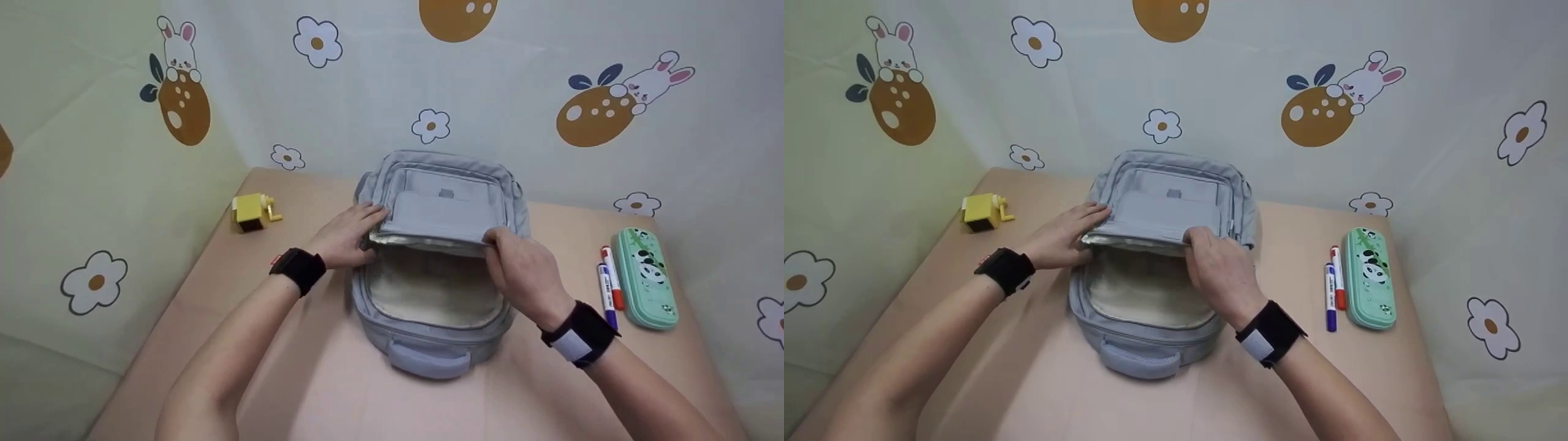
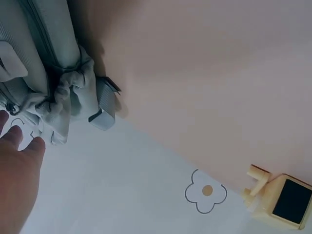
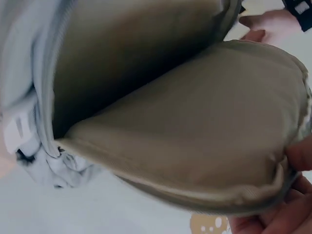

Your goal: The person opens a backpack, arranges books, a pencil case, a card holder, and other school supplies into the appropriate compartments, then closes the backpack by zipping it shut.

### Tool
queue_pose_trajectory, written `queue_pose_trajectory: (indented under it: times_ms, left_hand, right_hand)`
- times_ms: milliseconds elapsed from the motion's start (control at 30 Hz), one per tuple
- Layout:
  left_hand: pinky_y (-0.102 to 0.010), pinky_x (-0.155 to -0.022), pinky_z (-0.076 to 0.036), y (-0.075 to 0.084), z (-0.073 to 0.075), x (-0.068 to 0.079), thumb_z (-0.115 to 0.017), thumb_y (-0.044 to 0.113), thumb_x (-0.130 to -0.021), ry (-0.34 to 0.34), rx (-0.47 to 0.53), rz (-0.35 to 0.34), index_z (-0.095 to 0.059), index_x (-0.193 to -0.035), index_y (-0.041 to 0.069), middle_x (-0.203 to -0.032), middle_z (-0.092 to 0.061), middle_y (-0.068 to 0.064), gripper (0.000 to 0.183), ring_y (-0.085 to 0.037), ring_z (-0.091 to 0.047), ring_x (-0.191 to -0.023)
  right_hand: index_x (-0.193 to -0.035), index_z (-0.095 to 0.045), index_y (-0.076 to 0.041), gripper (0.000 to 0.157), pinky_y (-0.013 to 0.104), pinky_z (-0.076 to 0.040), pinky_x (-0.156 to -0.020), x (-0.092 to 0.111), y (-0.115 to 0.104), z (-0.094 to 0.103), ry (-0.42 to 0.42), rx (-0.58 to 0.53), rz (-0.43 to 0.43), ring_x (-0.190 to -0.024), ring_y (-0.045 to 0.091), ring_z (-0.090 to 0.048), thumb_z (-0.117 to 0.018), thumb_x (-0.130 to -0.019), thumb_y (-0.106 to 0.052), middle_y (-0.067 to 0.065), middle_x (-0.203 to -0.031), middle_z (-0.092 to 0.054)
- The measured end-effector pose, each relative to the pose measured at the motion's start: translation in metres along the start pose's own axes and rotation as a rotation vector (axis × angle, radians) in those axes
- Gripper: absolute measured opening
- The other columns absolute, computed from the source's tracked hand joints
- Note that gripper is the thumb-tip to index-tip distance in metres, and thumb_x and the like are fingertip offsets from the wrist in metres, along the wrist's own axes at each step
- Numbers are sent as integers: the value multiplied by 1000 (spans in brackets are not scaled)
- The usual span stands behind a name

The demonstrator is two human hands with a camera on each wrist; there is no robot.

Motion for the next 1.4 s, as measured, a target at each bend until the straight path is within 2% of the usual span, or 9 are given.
queue_pose_trajectory:
  times_ms: [133, 267, 400, 567, 667, 767, 967, 1167, 1400]
  left_hand:
    - [-49, -122, -19, 5, 0, -10, -74, 29, -93, 44, 24, -12, -39, -158, 15, -163, -34, -12, 76, -34, -25, -152]
    - [-48, -121, -24, 10, 2, -19, -71, 21, -98, 120, 87, -55, -52, -151, 16, -160, -41, -10, 57, -31, -32, -149]
    - [-46, -119, -29, 13, 5, -24, -64, 18, -101, 173, 196, -49, -55, -147, 11, -155, -47, -10, 47, -31, -41, -145]
    - [-47, -114, -36, 14, 10, -26, -58, 30, -105, 176, 258, 68, -55, -148, 18, -148, -55, -8, 45, -33, -51, -136]
    - [-45, -112, -40, 13, 12, -28, -55, 37, -106, 181, 291, 118, -58, -145, 20, -142, -61, -6, 43, -31, -55, -132]
    - [-44, -109, -42, 10, 14, -32, -54, 42, -106, 197, 313, 160, -63, -140, 18, -137, -64, -7, 43, -30, -58, -128]
    - [-45, -108, -43, 7, 14, -36, -56, 44, -104, 216, 395, 213, -66, -136, 12, -134, -66, -13, 46, -32, -60, -125]
    - [-42, -104, -46, 6, 12, -38, -57, 46, -104, 201, 533, 245, -71, -125, 8, -124, -70, -12, 46, -26, -63, -116]
    - [-37, -97, -47, 4, 12, -44, -64, 51, -98, 235, 680, 333, -70, -119, 6, -114, -71, -9, 50, -22, -64, -106]
  right_hand:
    - [-107, -59, -1, 12, 39, -46, -49, -10, 1, 5, 41, -3, 15, -59, 23, -57, -64, -97, -4, 9, -81, -62]
    - [-108, -59, -1, 12, 39, -45, -50, -16, 5, 8, 66, -16, 3, -60, 24, -56, -63, -98, -4, 10, -82, -63]
    - [-111, -60, 0, 15, 39, -51, -63, -18, 13, 11, 78, -105, -28, -75, 24, -61, -66, -98, -6, 12, -92, -66]
    - [-132, -57, -2, 52, 46, -46, -99, -10, 36, 10, 43, -255, -24, -120, 28, -58, -82, -88, -15, 12, -131, -63]
    - [-149, -46, -7, 85, 52, -38, -109, 1, 60, 2, -8, -284, -44, -135, 30, -48, -91, -78, -20, 10, -148, -52]
    - [-159, -35, -14, 97, 57, -33, -112, 11, 84, -13, -95, -298, -123, -141, 32, -41, -91, -78, -19, 11, -156, -44]
    - [-158, -39, -15, 79, 60, -29, -115, 23, 121, -46, -240, -408, -348, -145, 37, -35, -77, -89, -9, 14, -158, -40]
    - [-149, -51, -11, 51, 57, -37, -111, 21, 133, -61, -224, -502, -416, -138, 35, -46, -66, -101, -19, 14, -148, -53]
    - [-140, -58, -10, 45, 51, -42, -107, 19, 136, -67, -209, -554, -482, -129, 32, -55, -58, -105, -39, 16, -137, -62]
Point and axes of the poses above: each hand's wrist, its own x-axis away from the middle knuckle, its own z-axis out of the back of the hand, y = z × x, the point moved 3 cm from there along -x, towards the middle knuckle
